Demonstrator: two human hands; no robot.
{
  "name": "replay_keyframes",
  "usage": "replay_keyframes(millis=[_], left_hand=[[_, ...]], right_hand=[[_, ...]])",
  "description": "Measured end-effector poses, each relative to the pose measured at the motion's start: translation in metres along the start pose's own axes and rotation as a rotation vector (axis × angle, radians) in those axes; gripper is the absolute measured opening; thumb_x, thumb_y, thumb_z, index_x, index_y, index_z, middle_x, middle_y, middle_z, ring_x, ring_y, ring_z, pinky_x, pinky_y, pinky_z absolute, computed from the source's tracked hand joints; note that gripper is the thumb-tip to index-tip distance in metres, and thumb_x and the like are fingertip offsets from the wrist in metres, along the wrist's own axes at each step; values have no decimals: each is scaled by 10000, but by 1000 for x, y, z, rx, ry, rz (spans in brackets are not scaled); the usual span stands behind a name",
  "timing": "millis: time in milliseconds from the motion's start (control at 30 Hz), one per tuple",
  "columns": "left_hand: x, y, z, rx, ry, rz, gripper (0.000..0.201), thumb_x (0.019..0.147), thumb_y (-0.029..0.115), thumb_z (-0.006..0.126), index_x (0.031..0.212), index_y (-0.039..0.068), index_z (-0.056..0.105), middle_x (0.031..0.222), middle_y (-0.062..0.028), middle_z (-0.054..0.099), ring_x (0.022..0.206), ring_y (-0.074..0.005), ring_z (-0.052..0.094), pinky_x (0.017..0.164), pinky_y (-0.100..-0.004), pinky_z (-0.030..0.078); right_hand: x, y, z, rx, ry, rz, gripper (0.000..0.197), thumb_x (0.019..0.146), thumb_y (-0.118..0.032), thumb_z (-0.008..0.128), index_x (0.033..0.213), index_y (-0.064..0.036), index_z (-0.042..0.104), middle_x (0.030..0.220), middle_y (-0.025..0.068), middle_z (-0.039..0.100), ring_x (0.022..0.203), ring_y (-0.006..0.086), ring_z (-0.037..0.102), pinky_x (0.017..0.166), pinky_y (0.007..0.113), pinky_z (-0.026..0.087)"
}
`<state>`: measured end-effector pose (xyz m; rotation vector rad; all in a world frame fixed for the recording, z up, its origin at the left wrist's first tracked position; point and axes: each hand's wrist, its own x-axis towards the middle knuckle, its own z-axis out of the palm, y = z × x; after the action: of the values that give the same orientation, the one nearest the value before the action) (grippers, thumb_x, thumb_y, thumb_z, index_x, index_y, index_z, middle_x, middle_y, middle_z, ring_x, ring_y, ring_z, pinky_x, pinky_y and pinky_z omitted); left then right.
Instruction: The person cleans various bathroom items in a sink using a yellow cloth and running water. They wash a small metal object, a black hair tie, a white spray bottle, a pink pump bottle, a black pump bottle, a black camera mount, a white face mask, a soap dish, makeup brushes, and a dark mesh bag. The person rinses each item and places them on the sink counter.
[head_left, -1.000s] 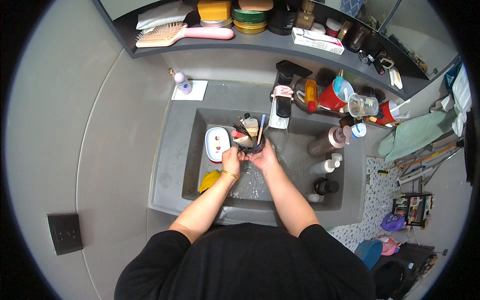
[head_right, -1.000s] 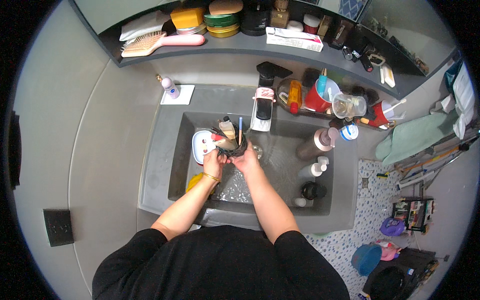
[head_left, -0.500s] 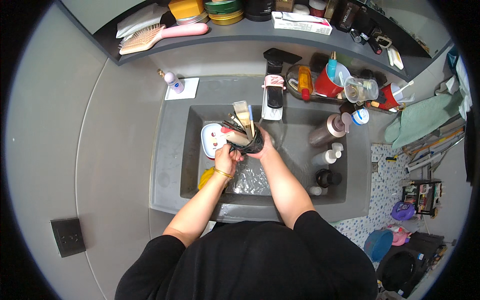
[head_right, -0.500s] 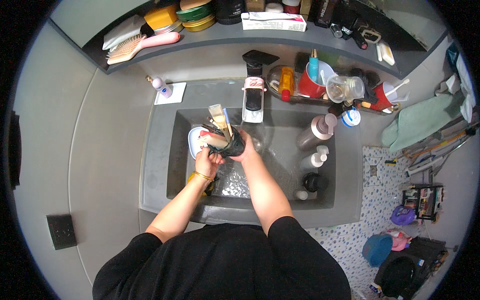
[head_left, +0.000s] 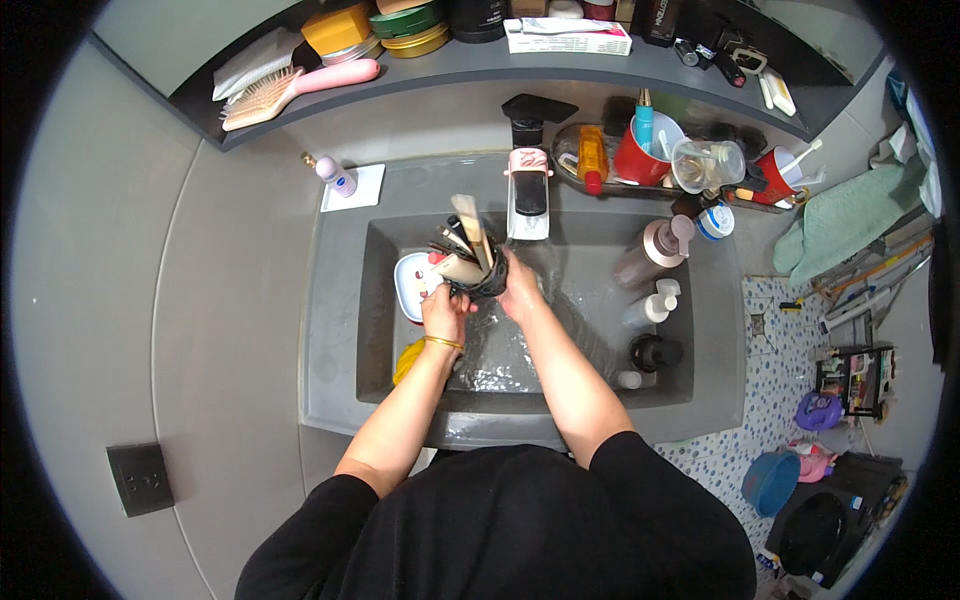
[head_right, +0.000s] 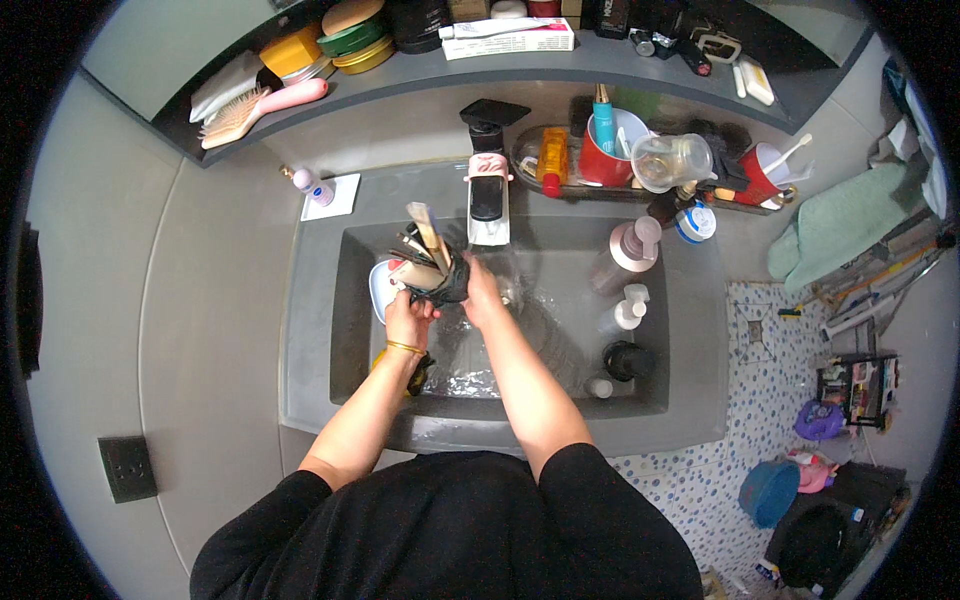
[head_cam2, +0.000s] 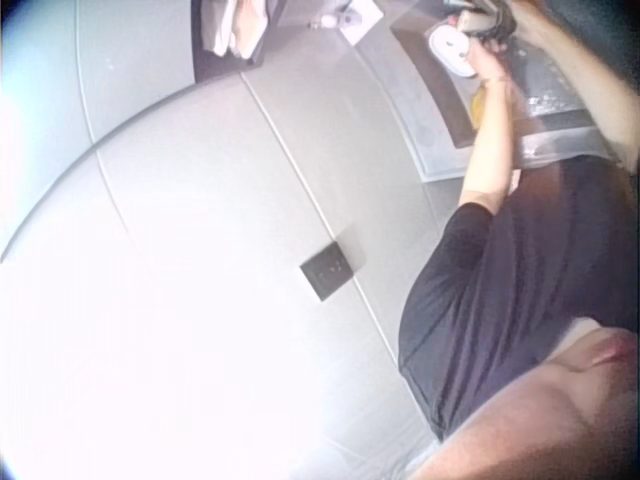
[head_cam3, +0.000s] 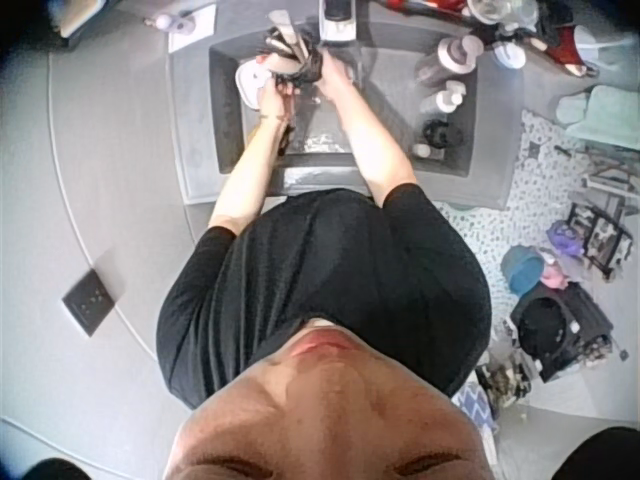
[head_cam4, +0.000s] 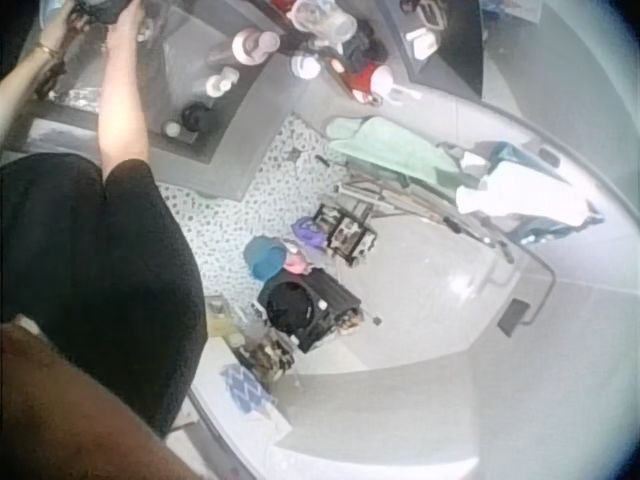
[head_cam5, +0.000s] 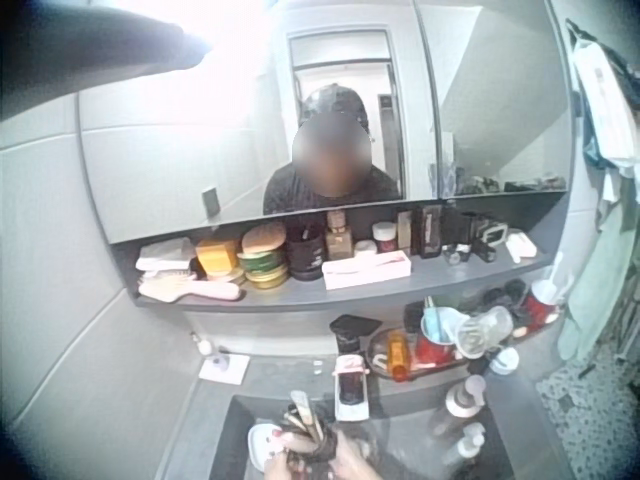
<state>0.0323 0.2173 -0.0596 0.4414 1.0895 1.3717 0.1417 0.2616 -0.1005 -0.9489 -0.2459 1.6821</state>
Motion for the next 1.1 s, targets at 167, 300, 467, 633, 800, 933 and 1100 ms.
replay_keyframes(millis=[167, 300, 467, 633, 800, 933, 1100], left_hand=[[-5, -9, 4, 1, -10, 11, 345, 832, 199, 381, 503, 123, 309, 465, -3, 289, 465, -148, 357, 481, -321, 379], [-11, -9, -1, 30, -45, 10, 368, 836, 200, 381, 486, 122, 296, 447, 0, 272, 439, -145, 326, 469, -316, 355], [-18, -4, -10, 55, -127, 19, 355, 841, 156, 403, 499, 88, 338, 434, -4, 288, 398, -130, 300, 438, -304, 341], [-22, 10, -9, 56, -183, -49, 355, 835, 158, 405, 494, 93, 333, 448, -4, 301, 410, -134, 320, 448, -311, 357], [-21, 11, -22, 122, -271, 24, 375, 849, 163, 405, 488, 94, 334, 449, -3, 321, 413, -131, 336, 440, -298, 359], [-22, 12, -30, 515, -201, 97, 374, 856, 184, 422, 514, 36, 452, 473, -36, 462, 432, -107, 428, 432, -252, 360], [-21, 15, -30, 525, -241, 172, 372, 867, 228, 429, 612, -11, 553, 554, -39, 542, 486, -85, 483, 474, -216, 385]], right_hand=[[-42, -7, 27, -626, 108, -869, 440, 917, -308, 255, 1041, 33, 504, 1064, 165, 528, 1018, 286, 475, 891, 301, 328], [-35, -30, 27, -557, -7, -518, 406, 894, -268, 298, 981, 41, 547, 926, 128, 594, 882, 209, 542, 799, 285, 388], [1, -37, 3, -320, -229, 173, 377, 857, -344, 399, 939, -19, 572, 869, 65, 601, 753, 148, 560, 688, 277, 446], [23, -33, -14, -237, -513, 575, 520, 834, -451, 386, 1016, 10, 545, 958, 148, 594, 826, 234, 589, 730, 378, 481], [7, -28, -18, -423, -279, 584, 626, 787, -520, 361, 1045, 29, 517, 944, 235, 567, 813, 413, 560, 673, 539, 457], [1, -20, -23, -448, -57, 399, 479, 792, -413, 409, 950, 15, 554, 832, 207, 584, 693, 370, 583, 590, 474, 487], [-16, -11, -25, -476, 36, -305, 188, 796, -133, 453, 804, -19, 603, 673, 77, 571, 519, 172, 534, 449, 330, 414]])
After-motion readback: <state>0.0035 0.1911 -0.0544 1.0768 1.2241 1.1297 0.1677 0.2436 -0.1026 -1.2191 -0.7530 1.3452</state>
